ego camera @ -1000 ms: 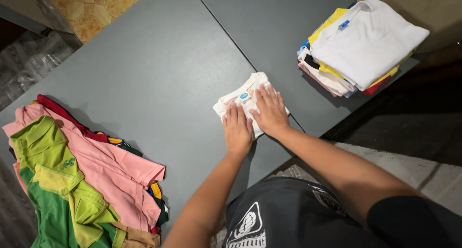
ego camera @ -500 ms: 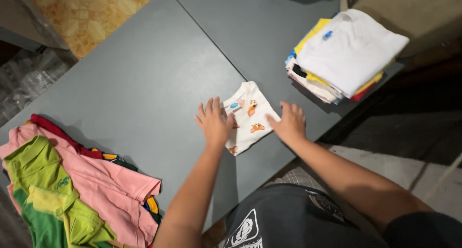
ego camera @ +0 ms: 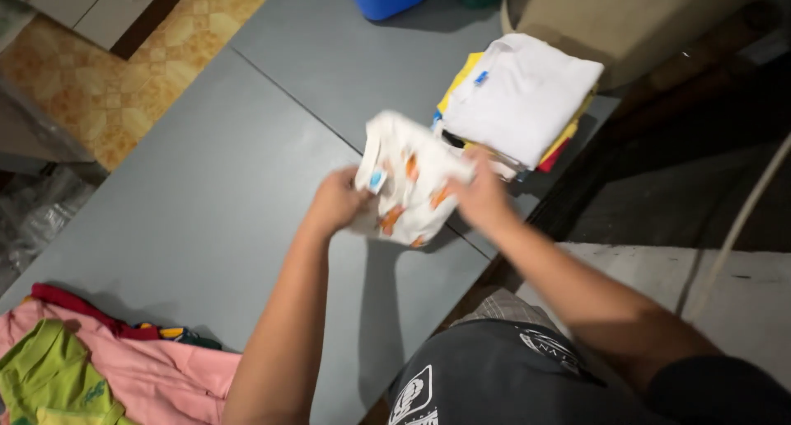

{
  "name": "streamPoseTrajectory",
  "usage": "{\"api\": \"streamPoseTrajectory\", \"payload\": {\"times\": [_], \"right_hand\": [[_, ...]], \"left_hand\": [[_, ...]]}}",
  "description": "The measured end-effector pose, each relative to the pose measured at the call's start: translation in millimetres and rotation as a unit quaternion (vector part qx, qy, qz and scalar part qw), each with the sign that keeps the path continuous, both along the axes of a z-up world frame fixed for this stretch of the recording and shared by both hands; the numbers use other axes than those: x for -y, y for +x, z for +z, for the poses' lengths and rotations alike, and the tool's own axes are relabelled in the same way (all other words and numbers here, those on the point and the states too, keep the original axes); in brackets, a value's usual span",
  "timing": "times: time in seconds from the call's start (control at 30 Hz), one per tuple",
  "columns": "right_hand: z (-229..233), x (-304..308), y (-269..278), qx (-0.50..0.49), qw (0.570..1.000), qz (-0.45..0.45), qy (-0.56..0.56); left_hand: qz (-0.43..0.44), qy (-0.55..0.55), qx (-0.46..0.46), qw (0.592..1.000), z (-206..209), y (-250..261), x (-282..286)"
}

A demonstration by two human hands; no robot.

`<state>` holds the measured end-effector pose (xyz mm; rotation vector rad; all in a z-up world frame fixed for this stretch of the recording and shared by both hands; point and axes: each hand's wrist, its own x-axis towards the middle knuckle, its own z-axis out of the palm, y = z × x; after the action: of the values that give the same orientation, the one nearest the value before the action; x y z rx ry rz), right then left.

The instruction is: The person folds a white cloth with a fox pattern and a green and yellow t-shirt on a gray table. Each item is smoothed, folded into a compact rectangle, and placed on a growing stack of folded clothes.

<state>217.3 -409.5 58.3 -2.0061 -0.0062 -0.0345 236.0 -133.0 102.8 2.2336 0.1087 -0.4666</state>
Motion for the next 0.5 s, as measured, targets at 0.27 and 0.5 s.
{"api": "streamPoseTrajectory", "payload": {"times": [0.27, 0.5], "right_hand": [[109, 133, 93, 0.116, 0.971, -0.079, 0.191], [40, 178, 124, 0.045, 0.984, -0.170, -0.001]], "left_hand": [[-0.011, -0.167, 0.078, 0.983, 108, 91, 143], [0.003, -0.048, 0.111, 0.993, 37, 137, 199]]}}
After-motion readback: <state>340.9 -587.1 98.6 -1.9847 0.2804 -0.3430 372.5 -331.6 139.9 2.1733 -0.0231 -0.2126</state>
